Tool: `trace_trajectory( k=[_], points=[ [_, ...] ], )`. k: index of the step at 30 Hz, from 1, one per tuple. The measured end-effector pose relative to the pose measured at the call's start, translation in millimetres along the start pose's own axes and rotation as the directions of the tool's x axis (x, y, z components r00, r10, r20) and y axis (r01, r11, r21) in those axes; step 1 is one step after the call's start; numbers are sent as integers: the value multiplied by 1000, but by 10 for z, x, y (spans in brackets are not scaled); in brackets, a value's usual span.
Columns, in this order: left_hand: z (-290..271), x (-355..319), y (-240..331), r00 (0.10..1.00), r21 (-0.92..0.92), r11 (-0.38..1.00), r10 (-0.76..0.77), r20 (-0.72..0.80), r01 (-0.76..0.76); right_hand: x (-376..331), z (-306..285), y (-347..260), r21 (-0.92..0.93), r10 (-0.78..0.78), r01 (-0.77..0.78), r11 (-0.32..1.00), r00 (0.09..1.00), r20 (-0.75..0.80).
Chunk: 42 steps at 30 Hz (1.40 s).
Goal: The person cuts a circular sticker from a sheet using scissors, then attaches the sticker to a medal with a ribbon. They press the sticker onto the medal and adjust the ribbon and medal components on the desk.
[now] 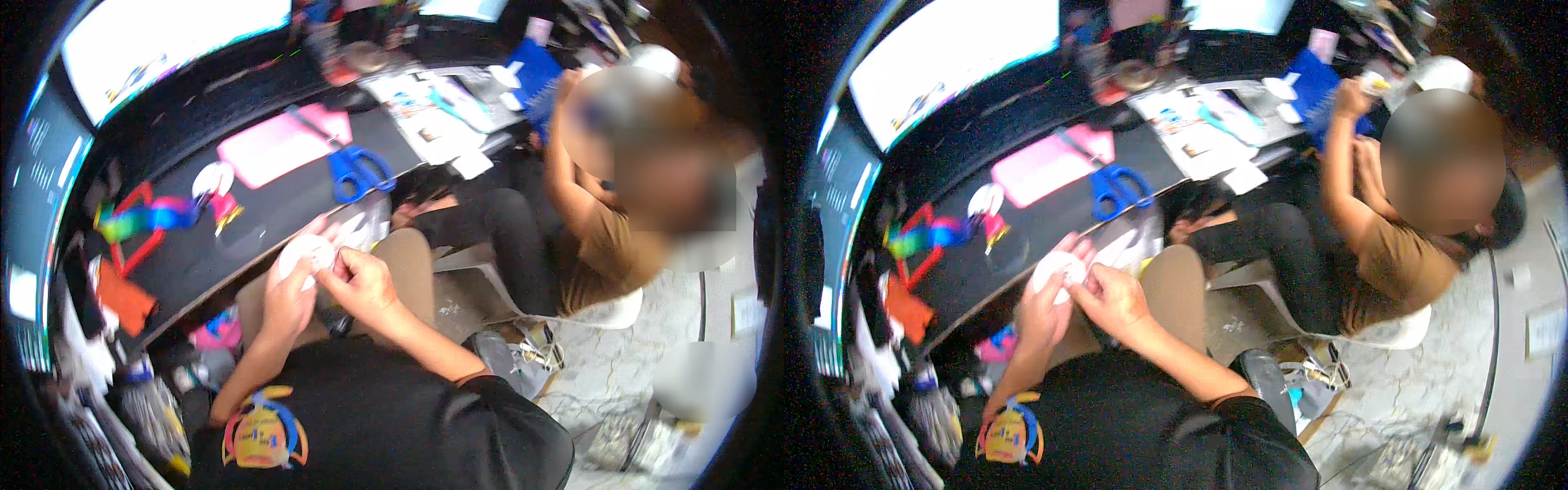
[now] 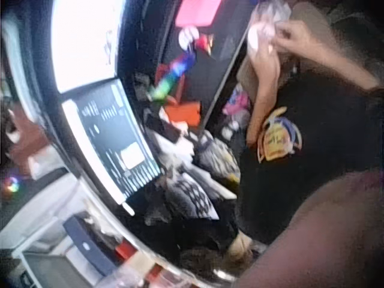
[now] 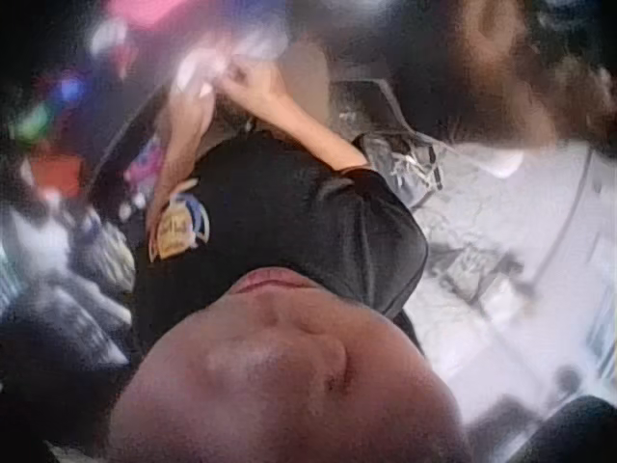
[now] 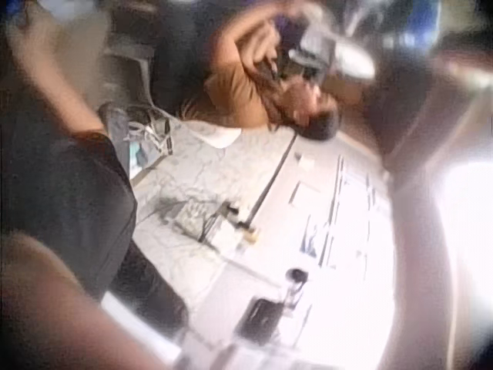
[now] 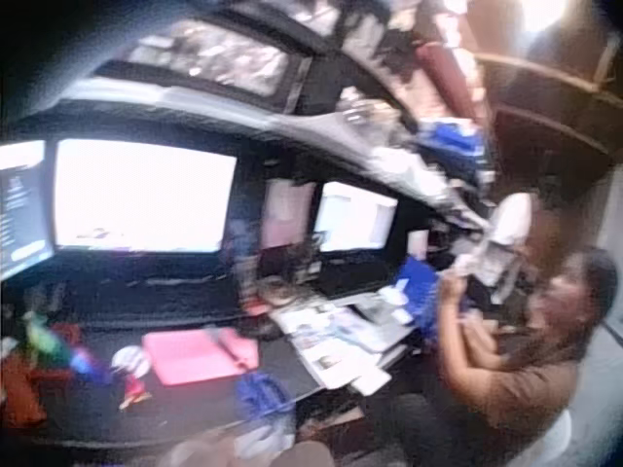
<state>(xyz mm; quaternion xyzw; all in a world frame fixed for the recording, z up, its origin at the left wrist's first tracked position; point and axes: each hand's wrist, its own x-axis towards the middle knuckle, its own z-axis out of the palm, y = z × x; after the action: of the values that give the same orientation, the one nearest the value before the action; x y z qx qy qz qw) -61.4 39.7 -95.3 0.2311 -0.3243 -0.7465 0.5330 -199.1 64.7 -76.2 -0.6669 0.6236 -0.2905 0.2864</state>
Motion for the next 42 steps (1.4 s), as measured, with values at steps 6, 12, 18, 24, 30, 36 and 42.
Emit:
trace_trajectory(
  k=[6,12,18,24,30,36,42],
  points=[
    [26,-106,82,909,681,627,-389,-146,378,-1,-275,92,237,-338,356,904,934,-116],
    [52,-66,55,959,367,910,-254,127,192,16,-213,50,407,-89,234,883,935,-344],
    [53,-105,77,995,178,980,-85,-51,93,94,-159,96,181,-158,251,951,897,-413],
    [-62,-64,161,994,255,961,-102,-41,110,129,-159,51,489,-120,207,847,972,-203],
    [-61,-79,188,998,298,954,-31,61,11,190,-244,-81,-35,-388,390,920,895,-219],
    [53,-132,77,996,283,956,90,-24,-80,250,-82,-113,-205,-531,490,847,783,-323],
    [70,-169,81,987,215,970,137,-82,-117,267,125,-132,-239,-547,492,837,758,-356]
  ],
)
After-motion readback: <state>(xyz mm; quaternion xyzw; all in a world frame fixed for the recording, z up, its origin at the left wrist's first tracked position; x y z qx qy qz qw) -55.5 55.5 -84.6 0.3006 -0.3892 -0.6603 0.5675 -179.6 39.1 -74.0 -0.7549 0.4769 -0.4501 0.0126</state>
